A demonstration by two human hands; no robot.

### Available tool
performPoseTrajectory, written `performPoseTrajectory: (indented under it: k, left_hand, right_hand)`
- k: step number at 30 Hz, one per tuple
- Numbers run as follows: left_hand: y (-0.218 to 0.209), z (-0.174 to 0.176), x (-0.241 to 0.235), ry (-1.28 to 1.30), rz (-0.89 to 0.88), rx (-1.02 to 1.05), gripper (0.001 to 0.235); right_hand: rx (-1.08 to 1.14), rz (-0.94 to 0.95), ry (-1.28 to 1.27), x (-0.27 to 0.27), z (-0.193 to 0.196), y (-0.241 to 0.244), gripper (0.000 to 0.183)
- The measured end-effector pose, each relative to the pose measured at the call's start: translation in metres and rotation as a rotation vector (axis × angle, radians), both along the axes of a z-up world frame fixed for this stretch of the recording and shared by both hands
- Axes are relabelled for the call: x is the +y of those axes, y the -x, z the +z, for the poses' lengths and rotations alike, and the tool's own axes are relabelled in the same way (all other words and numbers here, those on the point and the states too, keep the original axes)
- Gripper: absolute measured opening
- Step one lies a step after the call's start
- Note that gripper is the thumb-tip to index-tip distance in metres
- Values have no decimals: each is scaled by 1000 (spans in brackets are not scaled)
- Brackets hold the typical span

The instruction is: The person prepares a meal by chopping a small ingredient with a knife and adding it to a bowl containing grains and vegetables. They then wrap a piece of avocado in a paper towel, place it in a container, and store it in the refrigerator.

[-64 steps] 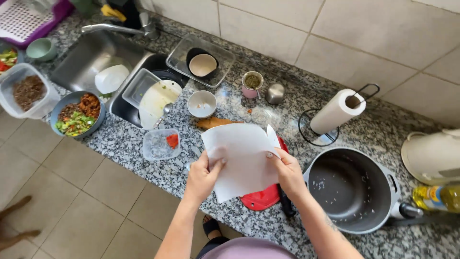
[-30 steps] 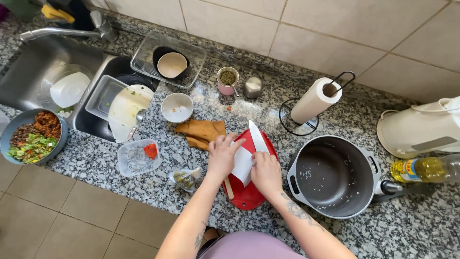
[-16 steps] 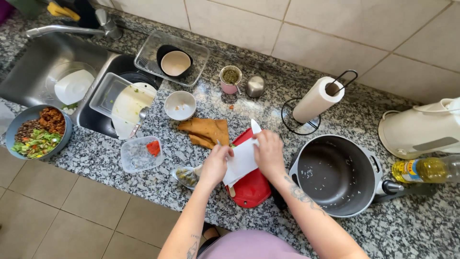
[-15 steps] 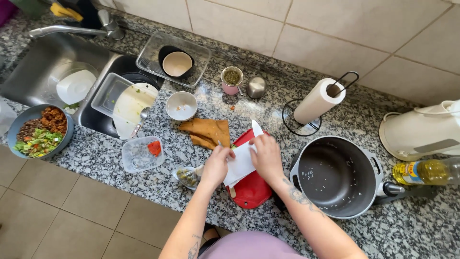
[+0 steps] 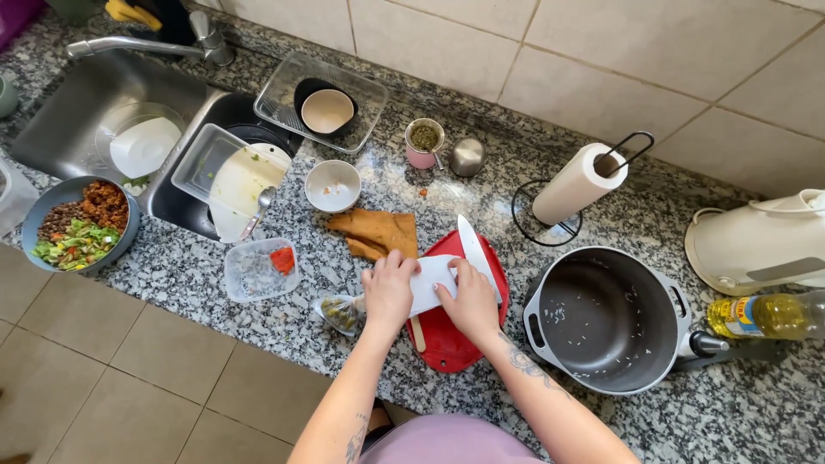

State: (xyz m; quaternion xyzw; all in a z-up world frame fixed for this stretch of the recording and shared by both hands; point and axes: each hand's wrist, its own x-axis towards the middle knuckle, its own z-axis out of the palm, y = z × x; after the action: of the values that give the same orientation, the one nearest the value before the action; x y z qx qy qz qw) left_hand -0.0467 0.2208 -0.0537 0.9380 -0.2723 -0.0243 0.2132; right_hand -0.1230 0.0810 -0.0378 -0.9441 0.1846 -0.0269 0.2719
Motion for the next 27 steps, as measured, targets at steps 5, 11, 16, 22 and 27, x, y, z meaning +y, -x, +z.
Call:
performPoseTrajectory:
  k: [5, 11, 16, 22, 27]
  left_hand:
    - [-16, 3, -14, -64, -104, -112, 17]
    - [-39, -6, -23, -149, -269, -240, 21]
    - [-52, -37, -36, -143, -333, -346, 17]
    - [-43, -23, -46, -36, -263, -373, 9]
    - [-43, -22, -51, -35, -308, -423, 16]
  right_hand:
    - [-159, -62, 14, -5, -2, 6, 22]
    - [-257, -10, 145, -9, -13, 17, 17]
    - [-159, 69, 102, 1, -33, 17, 18]
    - [-194, 0, -18, 9, -18, 16, 26]
    - [-62, -144, -106, -9, -14, 11, 16]
